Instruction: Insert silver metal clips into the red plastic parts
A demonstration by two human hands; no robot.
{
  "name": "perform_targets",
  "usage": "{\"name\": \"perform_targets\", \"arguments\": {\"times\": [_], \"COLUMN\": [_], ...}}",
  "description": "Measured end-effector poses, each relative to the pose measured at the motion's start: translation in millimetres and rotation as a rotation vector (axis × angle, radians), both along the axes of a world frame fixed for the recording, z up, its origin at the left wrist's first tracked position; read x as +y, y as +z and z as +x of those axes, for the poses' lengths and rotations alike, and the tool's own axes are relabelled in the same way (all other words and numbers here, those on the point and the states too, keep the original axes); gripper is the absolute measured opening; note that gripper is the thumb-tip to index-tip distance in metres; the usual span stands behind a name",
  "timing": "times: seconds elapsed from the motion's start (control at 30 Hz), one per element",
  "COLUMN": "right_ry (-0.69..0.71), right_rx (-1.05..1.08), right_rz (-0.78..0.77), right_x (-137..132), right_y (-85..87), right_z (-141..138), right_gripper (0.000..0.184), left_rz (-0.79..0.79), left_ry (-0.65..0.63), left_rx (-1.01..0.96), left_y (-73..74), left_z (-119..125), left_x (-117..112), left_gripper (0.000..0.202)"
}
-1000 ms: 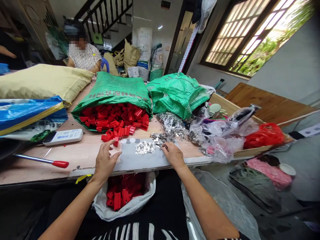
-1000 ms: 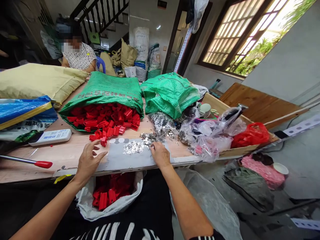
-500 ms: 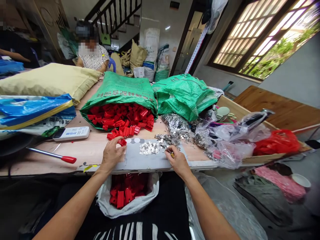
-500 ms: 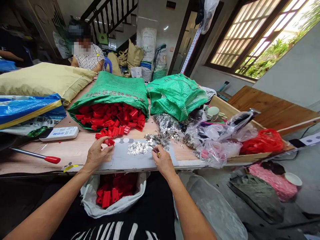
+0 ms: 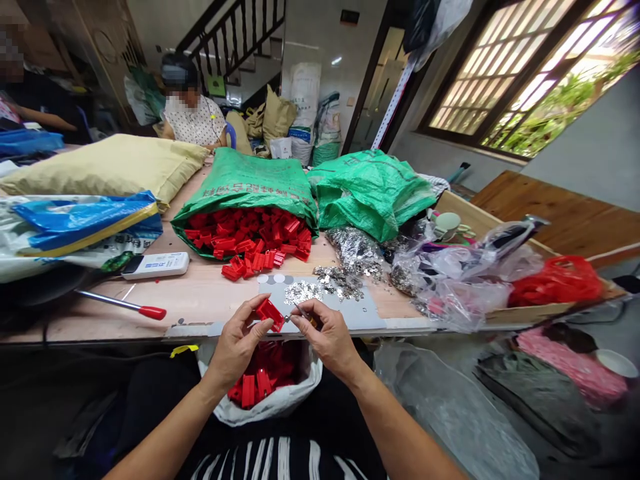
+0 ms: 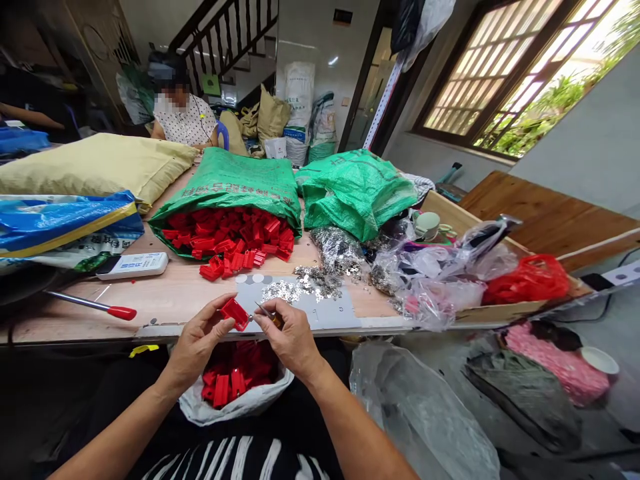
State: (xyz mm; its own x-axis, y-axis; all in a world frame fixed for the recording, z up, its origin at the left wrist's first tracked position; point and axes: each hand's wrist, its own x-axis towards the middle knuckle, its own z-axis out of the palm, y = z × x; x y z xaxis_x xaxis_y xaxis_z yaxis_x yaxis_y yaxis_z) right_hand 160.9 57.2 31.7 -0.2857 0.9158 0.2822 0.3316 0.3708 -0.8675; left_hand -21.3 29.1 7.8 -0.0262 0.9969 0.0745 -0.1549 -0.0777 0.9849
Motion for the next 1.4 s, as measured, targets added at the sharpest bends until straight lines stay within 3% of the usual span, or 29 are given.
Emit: {"name": "perform_targets", "arguments": {"times": [0.13,0.23,0.53,0.8,1.4], "right_ry": [0.002,0.009,0.158,0.245,0.322], "right_rx": [0.001,-0.014,-0.088,-0.149,-0.152], "right_rz": [0.054,0.09,0.307,0.39,0.226], "right_x": [-5,-5,-4,-6,-8], "right_y": [3.9,1.5,-2.7,-2.1,0.3], "right_z": [-3,-2,5,9,11], "right_gripper": [0.012,0.009,0.005,0.008,0.013], "left_rz": [-0.302,-0.394,-0.421,-0.435,-0.471], "left_ry": [-0.203,-0.275,-0.331,-0.328,-0.33], "left_rx": [-0.4,-0.495,-0.556,-0.567,-0.502], "left_y": [7.7,7.4,7.4,7.3,3.7], "left_z": [8,12,16,16,18], "left_x": [-9,-14,-17,-20,-22], "left_gripper": [0.038,0.032,0.022,0.022,0.023]}}
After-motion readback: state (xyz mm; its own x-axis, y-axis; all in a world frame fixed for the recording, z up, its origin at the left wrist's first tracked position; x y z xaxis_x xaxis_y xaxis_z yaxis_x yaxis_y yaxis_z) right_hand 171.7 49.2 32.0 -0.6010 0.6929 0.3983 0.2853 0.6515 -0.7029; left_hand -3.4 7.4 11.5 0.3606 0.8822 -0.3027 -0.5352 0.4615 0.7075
